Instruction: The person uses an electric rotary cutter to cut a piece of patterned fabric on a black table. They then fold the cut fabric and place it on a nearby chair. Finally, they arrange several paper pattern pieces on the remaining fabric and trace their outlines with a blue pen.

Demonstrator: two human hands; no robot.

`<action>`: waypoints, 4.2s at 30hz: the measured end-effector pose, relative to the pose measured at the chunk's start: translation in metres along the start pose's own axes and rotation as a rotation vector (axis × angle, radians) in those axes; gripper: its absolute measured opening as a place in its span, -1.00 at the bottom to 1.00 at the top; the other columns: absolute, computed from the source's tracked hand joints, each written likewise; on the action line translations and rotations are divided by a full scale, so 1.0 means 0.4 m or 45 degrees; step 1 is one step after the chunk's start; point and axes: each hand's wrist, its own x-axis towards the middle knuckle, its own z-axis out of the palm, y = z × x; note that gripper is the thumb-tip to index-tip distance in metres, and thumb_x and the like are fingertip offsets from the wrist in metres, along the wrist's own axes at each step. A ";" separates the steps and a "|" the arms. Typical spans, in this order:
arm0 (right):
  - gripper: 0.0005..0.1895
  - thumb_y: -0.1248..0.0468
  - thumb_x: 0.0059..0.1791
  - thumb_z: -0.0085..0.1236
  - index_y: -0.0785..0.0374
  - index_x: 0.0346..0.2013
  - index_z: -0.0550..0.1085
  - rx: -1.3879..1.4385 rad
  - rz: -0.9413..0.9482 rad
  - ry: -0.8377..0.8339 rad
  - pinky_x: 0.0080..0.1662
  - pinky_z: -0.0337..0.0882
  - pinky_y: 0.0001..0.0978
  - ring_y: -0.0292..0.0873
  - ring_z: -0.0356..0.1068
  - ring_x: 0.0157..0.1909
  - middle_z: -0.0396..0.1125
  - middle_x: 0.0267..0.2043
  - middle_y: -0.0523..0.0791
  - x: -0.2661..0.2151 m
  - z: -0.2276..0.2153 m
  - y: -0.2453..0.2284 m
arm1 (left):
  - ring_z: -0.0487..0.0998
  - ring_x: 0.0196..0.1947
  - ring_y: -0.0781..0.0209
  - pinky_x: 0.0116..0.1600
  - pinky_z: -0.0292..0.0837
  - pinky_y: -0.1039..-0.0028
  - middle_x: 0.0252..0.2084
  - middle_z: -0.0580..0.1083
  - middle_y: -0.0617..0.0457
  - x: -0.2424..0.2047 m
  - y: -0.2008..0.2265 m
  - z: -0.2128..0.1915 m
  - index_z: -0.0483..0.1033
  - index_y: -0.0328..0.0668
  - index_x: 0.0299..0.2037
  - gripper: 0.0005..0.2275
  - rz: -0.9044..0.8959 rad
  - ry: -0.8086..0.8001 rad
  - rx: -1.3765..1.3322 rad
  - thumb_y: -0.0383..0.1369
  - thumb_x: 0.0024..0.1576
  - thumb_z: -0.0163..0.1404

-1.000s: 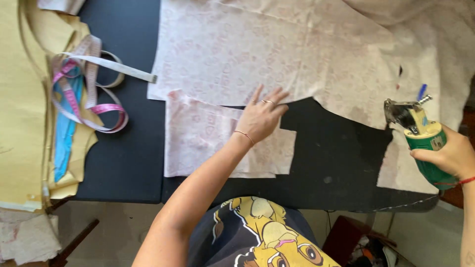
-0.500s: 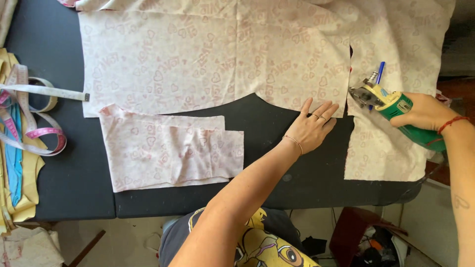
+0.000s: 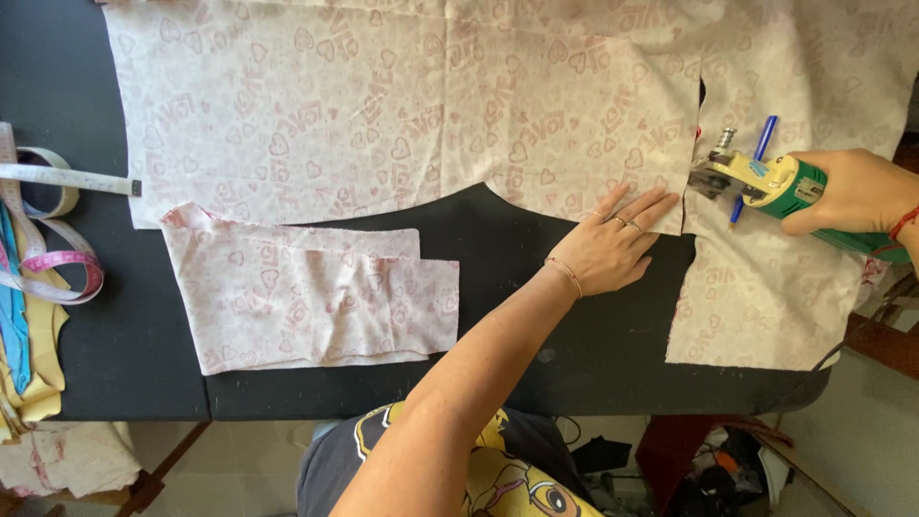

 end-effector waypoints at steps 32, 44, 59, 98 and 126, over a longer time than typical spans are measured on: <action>-0.16 0.13 -0.54 0.31 -0.11 0.04 0.33 -0.300 -0.151 0.001 -0.27 0.33 -0.38 -0.10 0.38 -0.29 0.43 -0.25 -0.11 -0.022 -0.070 -0.196 | -0.02 0.24 0.11 0.31 -0.30 0.14 0.20 0.05 -0.01 -0.009 0.006 0.046 0.46 -0.16 -0.11 -0.71 0.001 0.100 0.063 -0.23 0.09 -0.21; -0.32 0.19 -0.51 0.19 -0.14 -0.07 0.39 -0.259 -0.133 -0.046 -0.30 0.30 -0.33 -0.03 0.34 -0.34 0.40 -0.34 -0.06 -0.124 -0.117 -0.362 | 0.04 0.21 0.02 0.29 -0.25 0.15 0.17 0.09 -0.10 -0.008 0.009 0.082 0.46 -0.25 -0.13 -0.72 0.083 0.169 0.058 -0.32 0.12 -0.27; -0.44 0.26 -0.48 0.12 -0.03 -0.18 0.43 -0.202 -0.172 -0.072 -0.42 0.26 -0.32 -0.04 0.27 -0.44 0.35 -0.44 -0.04 -0.174 -0.125 -0.491 | 0.04 0.21 0.00 0.30 -0.25 0.14 0.18 0.05 -0.11 -0.027 0.014 0.114 0.50 -0.21 -0.16 -0.74 0.157 0.192 0.001 -0.32 0.12 -0.24; -0.46 0.22 -0.46 0.12 -0.06 -0.17 0.42 -0.301 -0.265 -0.026 -0.40 0.22 -0.27 -0.01 0.28 -0.39 0.34 -0.36 -0.02 -0.246 -0.103 -0.712 | 0.09 0.18 0.28 0.24 -0.19 0.07 0.12 0.14 0.21 -0.157 0.145 0.039 0.39 0.05 -0.17 -0.75 0.131 -0.236 -0.318 -0.33 0.02 -0.32; -0.46 0.23 -0.48 0.14 -0.01 -0.19 0.44 -0.350 -0.363 0.004 -0.37 0.24 -0.31 -0.03 0.26 -0.40 0.34 -0.42 -0.01 -0.230 -0.081 -0.806 | 0.24 -0.62 0.20 -0.42 0.11 0.44 -0.62 0.24 0.13 -0.606 -0.215 -0.408 0.20 -0.04 -0.67 -0.79 -0.909 0.621 0.450 -0.25 -0.07 -0.06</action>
